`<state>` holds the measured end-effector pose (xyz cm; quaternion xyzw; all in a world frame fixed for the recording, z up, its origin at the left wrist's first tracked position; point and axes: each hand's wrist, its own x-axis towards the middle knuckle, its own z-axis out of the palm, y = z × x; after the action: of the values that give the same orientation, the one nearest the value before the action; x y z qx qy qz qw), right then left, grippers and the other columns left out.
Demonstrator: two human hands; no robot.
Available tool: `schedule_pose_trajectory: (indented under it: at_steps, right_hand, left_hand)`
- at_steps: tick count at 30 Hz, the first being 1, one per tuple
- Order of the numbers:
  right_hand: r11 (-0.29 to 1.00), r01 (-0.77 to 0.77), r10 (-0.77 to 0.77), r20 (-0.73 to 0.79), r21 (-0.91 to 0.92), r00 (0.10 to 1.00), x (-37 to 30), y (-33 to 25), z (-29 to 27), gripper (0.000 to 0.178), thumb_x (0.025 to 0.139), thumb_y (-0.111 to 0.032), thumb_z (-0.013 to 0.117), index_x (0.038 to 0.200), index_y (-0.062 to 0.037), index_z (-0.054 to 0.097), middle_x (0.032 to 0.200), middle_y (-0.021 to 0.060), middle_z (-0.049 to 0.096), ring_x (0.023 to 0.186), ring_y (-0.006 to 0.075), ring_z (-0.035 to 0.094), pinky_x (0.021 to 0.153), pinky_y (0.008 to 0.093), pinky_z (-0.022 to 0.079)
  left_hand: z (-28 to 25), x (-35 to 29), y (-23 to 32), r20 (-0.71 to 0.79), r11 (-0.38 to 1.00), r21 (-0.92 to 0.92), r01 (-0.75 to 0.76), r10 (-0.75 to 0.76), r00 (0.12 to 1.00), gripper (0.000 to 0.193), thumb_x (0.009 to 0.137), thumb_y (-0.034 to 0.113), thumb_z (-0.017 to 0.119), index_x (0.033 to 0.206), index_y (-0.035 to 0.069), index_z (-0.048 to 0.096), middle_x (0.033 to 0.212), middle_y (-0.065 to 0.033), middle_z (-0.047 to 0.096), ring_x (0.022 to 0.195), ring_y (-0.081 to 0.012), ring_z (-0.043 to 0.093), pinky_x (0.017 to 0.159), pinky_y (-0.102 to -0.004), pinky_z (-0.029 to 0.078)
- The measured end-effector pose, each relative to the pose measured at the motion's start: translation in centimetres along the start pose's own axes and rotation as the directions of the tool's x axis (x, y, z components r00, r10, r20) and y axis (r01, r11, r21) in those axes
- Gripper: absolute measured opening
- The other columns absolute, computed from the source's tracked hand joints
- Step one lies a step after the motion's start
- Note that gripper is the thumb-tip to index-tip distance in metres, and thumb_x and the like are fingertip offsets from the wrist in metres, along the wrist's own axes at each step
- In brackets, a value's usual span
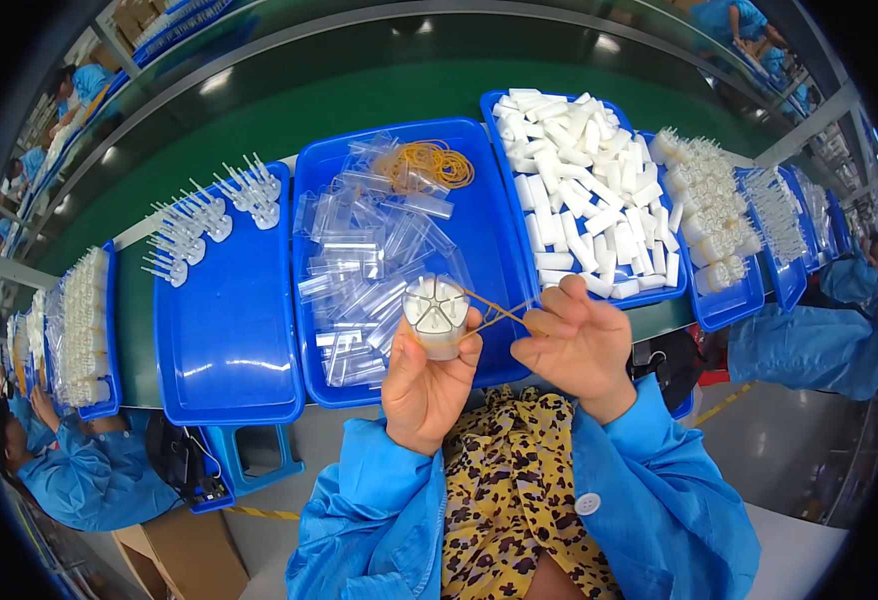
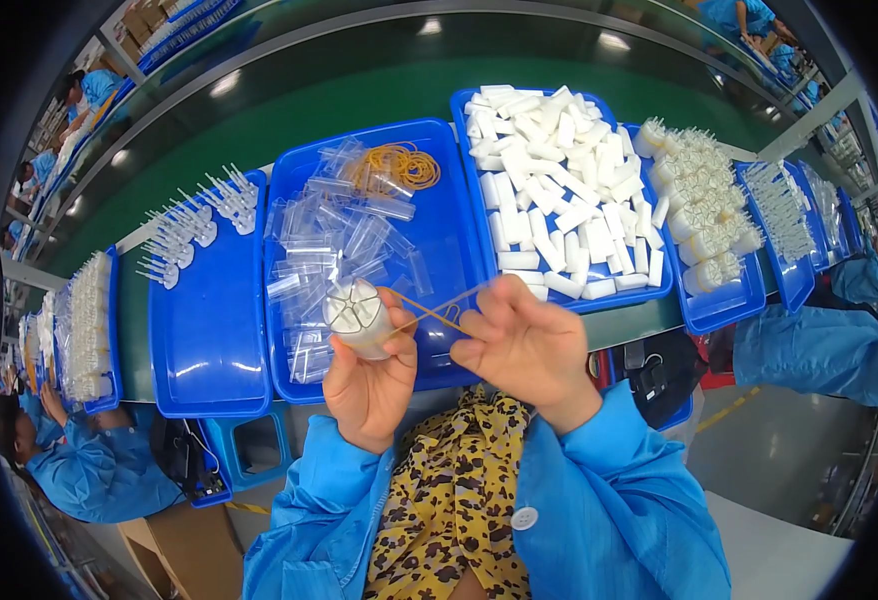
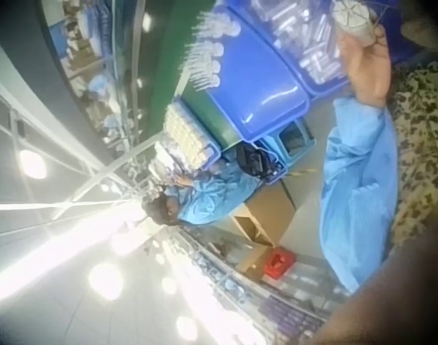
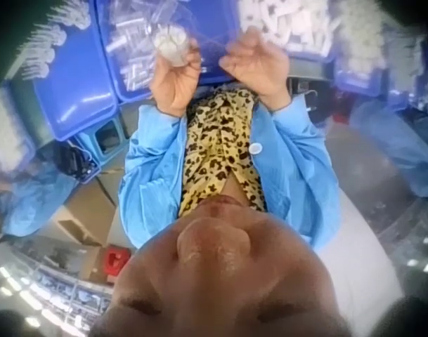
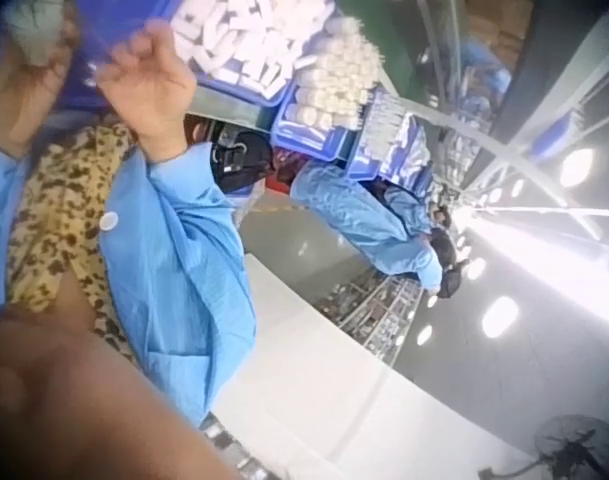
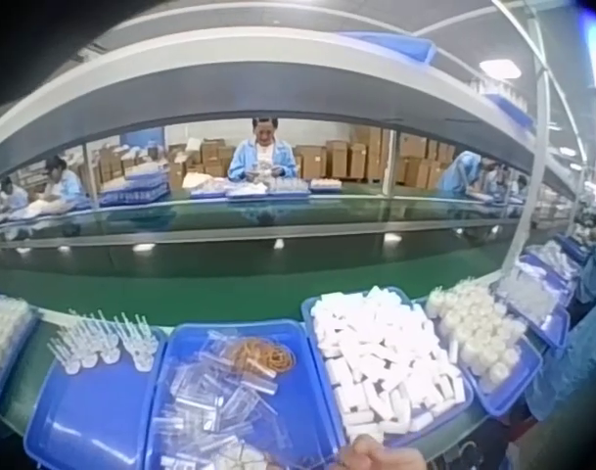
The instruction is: The person binds an assembled bundle with a rubber band, then takes multi-pronged plastic stems, pushes white foam pieces onto the prongs, slides clear plastic sleeves over them, and fastens the finished bundles with rubber bands.
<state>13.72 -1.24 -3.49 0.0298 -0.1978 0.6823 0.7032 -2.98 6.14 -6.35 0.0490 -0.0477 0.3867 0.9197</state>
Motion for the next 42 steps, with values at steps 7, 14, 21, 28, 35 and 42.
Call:
schedule_pose_trajectory:
  at_steps: [7, 14, 21, 28, 35, 42]
  right_hand:
    - [0.57, -0.286, 0.048, -0.316, -0.77, 0.948, 1.6, -1.1, 4.8, 0.075, 0.071, 0.004, 0.072, 0.14, -0.008, 0.044, 0.136, 0.0132, 0.05, 0.078, 0.0095, 0.061, 0.051, 0.0156, 0.045]
    - [-0.363, -0.054, -0.146, 0.0, -0.93, 0.989, 1.9, 0.0, 4.9, 0.049, 0.07, -0.008, 0.078, 0.116, -0.0125, 0.065, 0.105, 0.0044, 0.058, 0.081, 0.0095, 0.058, 0.051, 0.0198, 0.047]
    - [0.547, -0.219, -0.079, -0.31, -0.808, 0.947, -0.1, -1.1, 3.9, 0.055, 0.069, -0.014, 0.081, 0.119, -0.0082, 0.059, 0.104, 0.0054, 0.053, 0.086, 0.0079, 0.054, 0.06, 0.0181, 0.043]
    - [-0.193, -0.001, -0.218, 0.042, -0.981, 0.975, 0.4, -0.6, 3.7, 0.052, 0.065, -0.018, 0.083, 0.113, -0.009, 0.064, 0.111, 0.0079, 0.046, 0.096, 0.0154, 0.055, 0.079, 0.0281, 0.046]
    - [-0.099, -0.011, -0.415, 0.032, -0.995, 0.909, -2.7, -4.0, 3.3, 0.046, 0.065, -0.021, 0.086, 0.106, -0.0075, 0.069, 0.102, 0.0026, 0.053, 0.082, 0.0094, 0.049, 0.066, 0.0223, 0.039]
    - [-0.459, -0.262, -0.881, 0.395, -0.849, 0.261, -12.5, -20.2, 2.7, 0.04, 0.065, -0.009, 0.08, 0.102, -0.0069, 0.064, 0.093, 0.0002, 0.056, 0.065, 0.0052, 0.048, 0.054, 0.0196, 0.037]
  left_hand:
    - [0.8, -0.1, -0.4, 0.061, 0.825, 0.546, -0.146, 0.135, 0.989, 0.053, 0.085, 0.02, 0.07, 0.129, 0.0, 0.048, 0.123, -0.017, 0.055, 0.11, -0.027, 0.058, 0.092, -0.0376, 0.05]
    - [1.7, 0.6, 0.1, 0.423, -0.037, 0.905, -0.423, 0.168, 0.89, 0.043, 0.074, -0.007, 0.071, 0.115, -0.004, 0.059, 0.119, -0.0181, 0.052, 0.108, -0.0257, 0.056, 0.089, -0.0347, 0.049]
    - [0.3, 0.0, 0.4, 0.047, 0.812, 0.583, -0.018, -0.011, 0.999, 0.06, 0.084, 0.026, 0.071, 0.13, -0.001, 0.044, 0.126, -0.0193, 0.052, 0.117, -0.029, 0.054, 0.099, -0.0409, 0.045]
    - [1.3, 1.0, -1.6, -0.025, 0.85, 0.487, 0.199, -0.214, 0.976, 0.064, 0.087, 0.028, 0.066, 0.135, -0.001, 0.036, 0.127, -0.0198, 0.051, 0.116, -0.0284, 0.054, 0.098, -0.04, 0.046]
    - [3.0, 1.8, -5.2, -0.082, 0.646, 0.75, 0.144, -0.127, 0.989, 0.075, 0.09, 0.036, 0.06, 0.145, 0.001, 0.023, 0.138, -0.0207, 0.04, 0.119, -0.0317, 0.05, 0.097, -0.042, 0.045]
    - [3.1, 1.3, -5.7, 0.041, 0.484, 0.873, 0.06, -0.196, 0.98, 0.07, 0.092, 0.035, 0.058, 0.143, 0.0, 0.025, 0.136, -0.0196, 0.04, 0.107, -0.027, 0.055, 0.083, -0.036, 0.051]
